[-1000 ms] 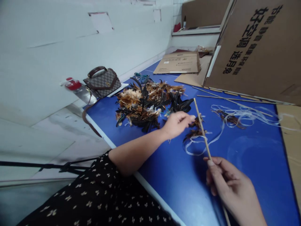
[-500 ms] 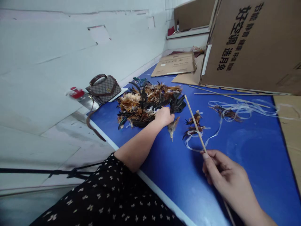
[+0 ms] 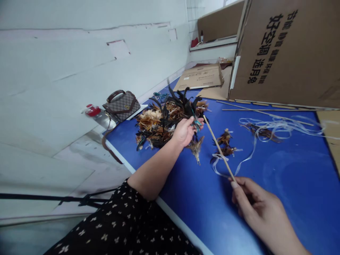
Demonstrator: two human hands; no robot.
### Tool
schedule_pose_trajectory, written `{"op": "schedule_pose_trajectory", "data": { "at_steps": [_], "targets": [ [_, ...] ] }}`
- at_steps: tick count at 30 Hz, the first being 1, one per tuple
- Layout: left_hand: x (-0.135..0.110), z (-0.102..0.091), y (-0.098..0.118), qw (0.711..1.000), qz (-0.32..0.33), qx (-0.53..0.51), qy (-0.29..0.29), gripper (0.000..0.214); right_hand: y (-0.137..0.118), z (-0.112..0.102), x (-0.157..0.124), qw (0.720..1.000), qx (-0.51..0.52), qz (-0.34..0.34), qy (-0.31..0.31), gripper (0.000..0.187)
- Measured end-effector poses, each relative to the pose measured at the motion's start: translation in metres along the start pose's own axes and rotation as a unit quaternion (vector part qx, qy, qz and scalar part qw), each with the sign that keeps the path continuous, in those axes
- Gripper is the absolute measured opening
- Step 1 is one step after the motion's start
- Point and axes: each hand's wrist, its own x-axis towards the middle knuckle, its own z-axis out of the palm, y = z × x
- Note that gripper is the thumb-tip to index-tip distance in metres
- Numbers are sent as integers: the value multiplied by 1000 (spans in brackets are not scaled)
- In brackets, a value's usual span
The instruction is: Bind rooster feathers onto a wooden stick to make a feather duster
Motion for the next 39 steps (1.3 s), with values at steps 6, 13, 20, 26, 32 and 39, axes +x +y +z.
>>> {"op": "schedule_pose_trajectory", "data": {
  "at_steps": [6, 13, 20, 26, 32, 39],
  "targets": [
    [-15, 10, -4, 993, -73, -59, -67, 4, 14, 0, 2, 999, -37, -32, -4, 56],
    [-20, 14, -3, 992, -70, -64, -87, 17, 6, -3, 5, 989, -101, -107, 14, 46],
    [-21, 15, 4, 992, -69, -87, -55, 20, 6, -7, 5, 984, -126, -120, 26, 44],
    [-25, 16, 7, 985, -93, -112, -93, 21, 4, -5, 7, 986, -127, -101, 32, 49],
    [-23, 15, 0, 985, -76, -123, -93, 17, 5, -4, 5, 991, -112, -72, 23, 48],
    [-26, 19, -1, 985, -65, -140, -82, 14, -3, 4, 1, 998, -44, -25, -27, 51]
  ]
}}
